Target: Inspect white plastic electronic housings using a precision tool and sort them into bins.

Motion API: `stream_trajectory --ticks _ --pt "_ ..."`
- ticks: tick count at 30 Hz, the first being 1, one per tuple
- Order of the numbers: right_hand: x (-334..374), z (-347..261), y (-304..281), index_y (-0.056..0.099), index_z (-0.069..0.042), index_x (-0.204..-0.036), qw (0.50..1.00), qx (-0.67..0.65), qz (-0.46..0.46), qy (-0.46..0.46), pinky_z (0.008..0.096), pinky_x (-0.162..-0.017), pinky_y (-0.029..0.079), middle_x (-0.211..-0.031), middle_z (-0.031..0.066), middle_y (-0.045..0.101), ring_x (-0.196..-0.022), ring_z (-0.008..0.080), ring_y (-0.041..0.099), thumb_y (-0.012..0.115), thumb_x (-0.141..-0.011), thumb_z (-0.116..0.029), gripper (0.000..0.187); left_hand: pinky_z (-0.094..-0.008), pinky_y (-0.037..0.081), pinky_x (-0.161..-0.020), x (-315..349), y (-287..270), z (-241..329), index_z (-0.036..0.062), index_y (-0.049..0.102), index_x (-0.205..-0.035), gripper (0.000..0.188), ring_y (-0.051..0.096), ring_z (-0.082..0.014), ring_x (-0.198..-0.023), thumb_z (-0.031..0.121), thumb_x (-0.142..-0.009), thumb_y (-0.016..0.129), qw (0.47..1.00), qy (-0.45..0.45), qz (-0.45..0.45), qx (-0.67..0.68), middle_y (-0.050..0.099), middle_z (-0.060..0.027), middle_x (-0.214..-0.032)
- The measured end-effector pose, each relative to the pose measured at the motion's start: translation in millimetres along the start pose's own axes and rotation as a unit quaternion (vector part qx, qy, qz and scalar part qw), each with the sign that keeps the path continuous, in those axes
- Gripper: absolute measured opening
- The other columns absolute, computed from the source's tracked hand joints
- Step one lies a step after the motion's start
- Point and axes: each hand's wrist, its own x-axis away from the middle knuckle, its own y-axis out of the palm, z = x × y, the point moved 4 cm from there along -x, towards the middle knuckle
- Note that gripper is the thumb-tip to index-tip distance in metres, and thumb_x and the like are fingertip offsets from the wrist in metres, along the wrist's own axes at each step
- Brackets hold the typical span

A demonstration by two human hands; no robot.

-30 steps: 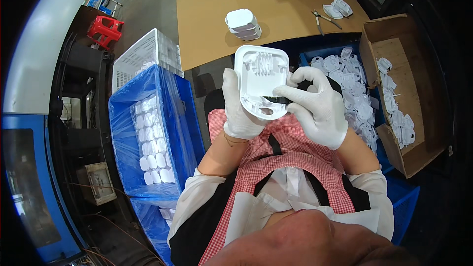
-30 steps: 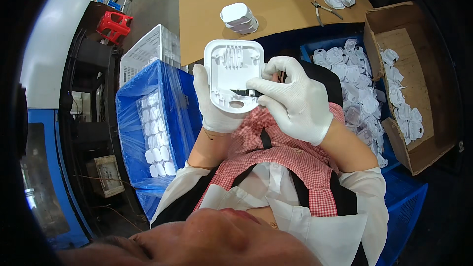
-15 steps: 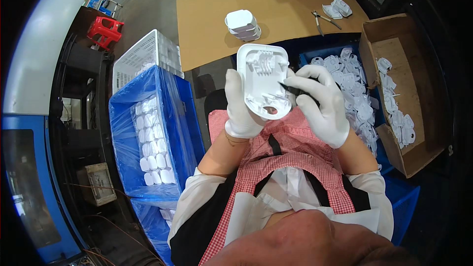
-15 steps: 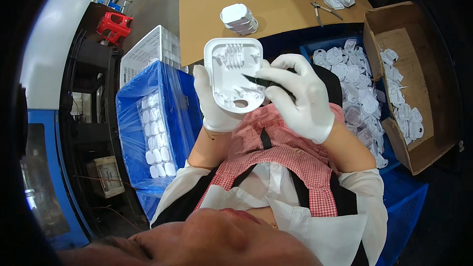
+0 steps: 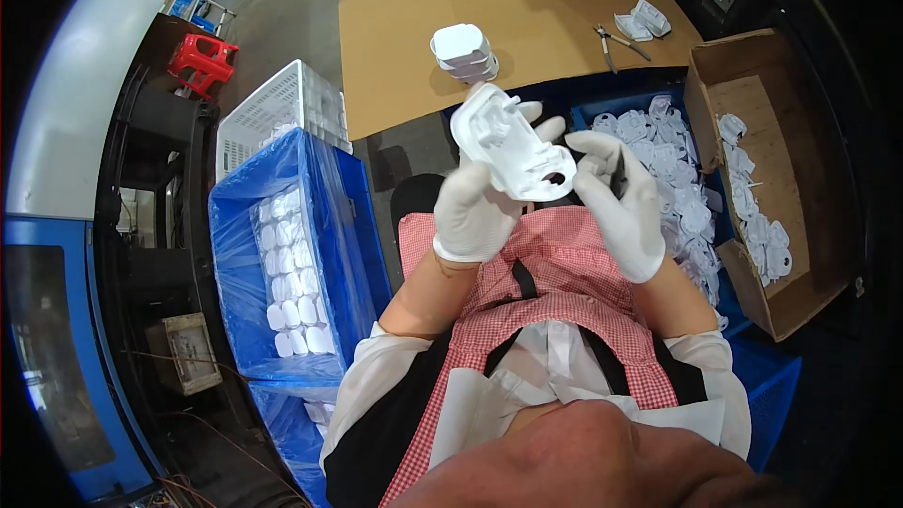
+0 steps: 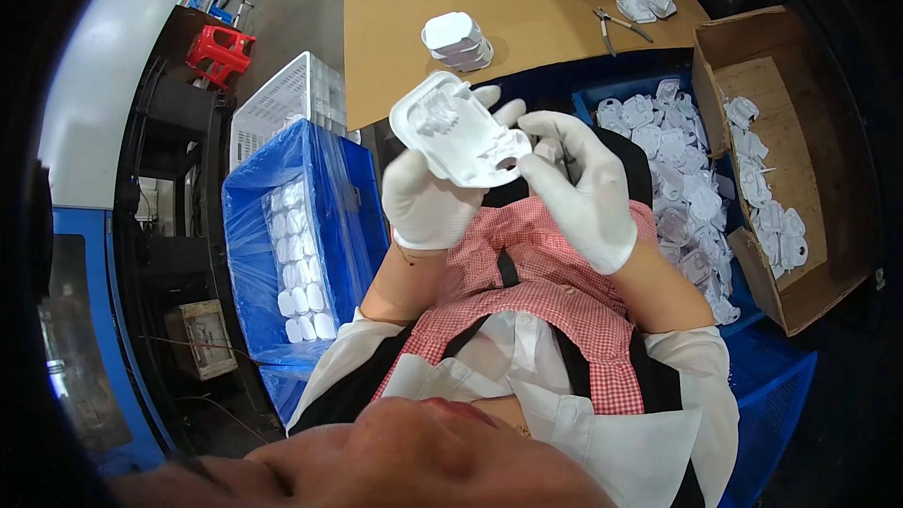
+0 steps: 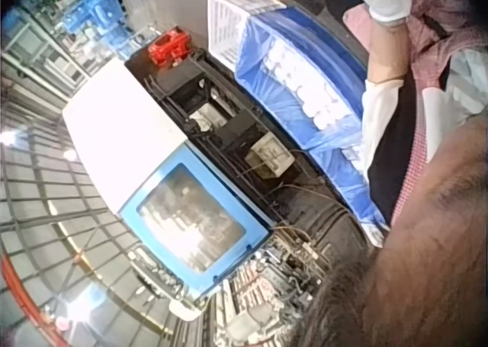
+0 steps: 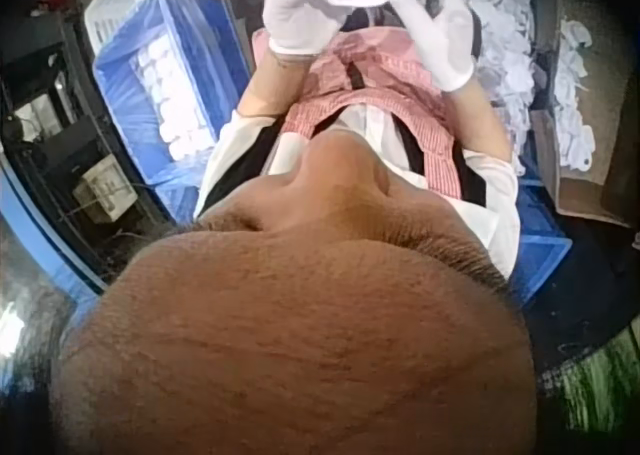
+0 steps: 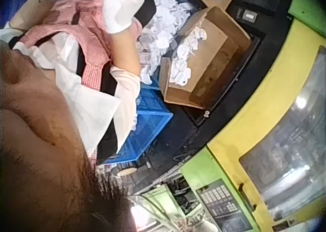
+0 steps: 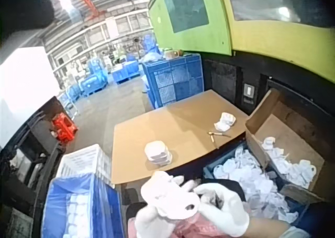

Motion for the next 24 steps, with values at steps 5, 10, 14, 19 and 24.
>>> stream_trajectory --ticks 5,10,14,19,24 --pt "-3 11 4 0.049 0.006 -0.124 0.996 -0.08 -0.012 0.03 0.0253 -0.084 0.044 -0.107 0.0078 0.059 -0.094 0.0114 0.055 0.054 -0.086 -0.006 0.04 -0.0454 0.034 -0.109 2 -1 -6 0.0244 0.001 -0.151 0.102 0.031 -0.0335 -0.137 0.0 -0.07 0.059 0.996 0.04 -0.034 -0.071 0.032 -0.0132 -0.145" --pt "-8 30 4 0.049 0.007 -0.123 0.992 -0.102 -0.045 0.056 0.0279 -0.092 0.043 -0.114 0.0107 0.059 -0.103 0.0138 0.055 0.05 -0.088 -0.005 0.038 -0.044 0.038 -0.106 -2 -18 -6 0.0239 0.007 -0.151 0.102 0.039 -0.0323 -0.133 -0.001 -0.068 0.061 0.999 -0.014 -0.031 -0.022 0.039 -0.0137 -0.141" --pt "-18 44 3 0.052 0.004 -0.116 0.996 -0.071 -0.015 0.052 0.0251 -0.085 0.045 -0.104 0.0075 0.06 -0.094 0.0113 0.057 0.053 -0.086 -0.003 0.031 -0.0396 0.047 -0.098 -11 -34 -10 0.0101 0.02 -0.147 0.079 0.048 -0.0307 -0.125 0.0 -0.076 0.054 1.0 -0.009 0.01 0.027 0.044 -0.0144 -0.137" --pt "-31 50 9 0.054 0.001 -0.114 0.994 -0.085 -0.03 0.069 0.0202 -0.072 0.043 -0.087 -0.0002 0.056 -0.078 0.0058 0.051 0.055 -0.086 -0.004 0.028 -0.0368 0.049 -0.095 -22 -56 -15 0.0003 0.035 -0.136 0.055 0.056 -0.0266 -0.115 -0.003 -0.083 0.048 0.986 -0.078 0.126 -0.079 0.05 -0.0143 -0.13" --pt "-53 72 -12 0.057 0.0 -0.113 0.994 -0.056 0.086 0.032 0.0189 -0.06 0.036 -0.074 -0.0044 0.049 -0.066 0.0035 0.043 0.055 -0.089 -0.009 0.026 -0.0321 0.05 -0.085 -83 -119 26 -0.0034 0.056 -0.117 0.035 0.063 -0.0191 -0.098 0.001 -0.082 0.057 0.893 -0.036 0.132 -0.43 0.064 -0.0107 -0.107"
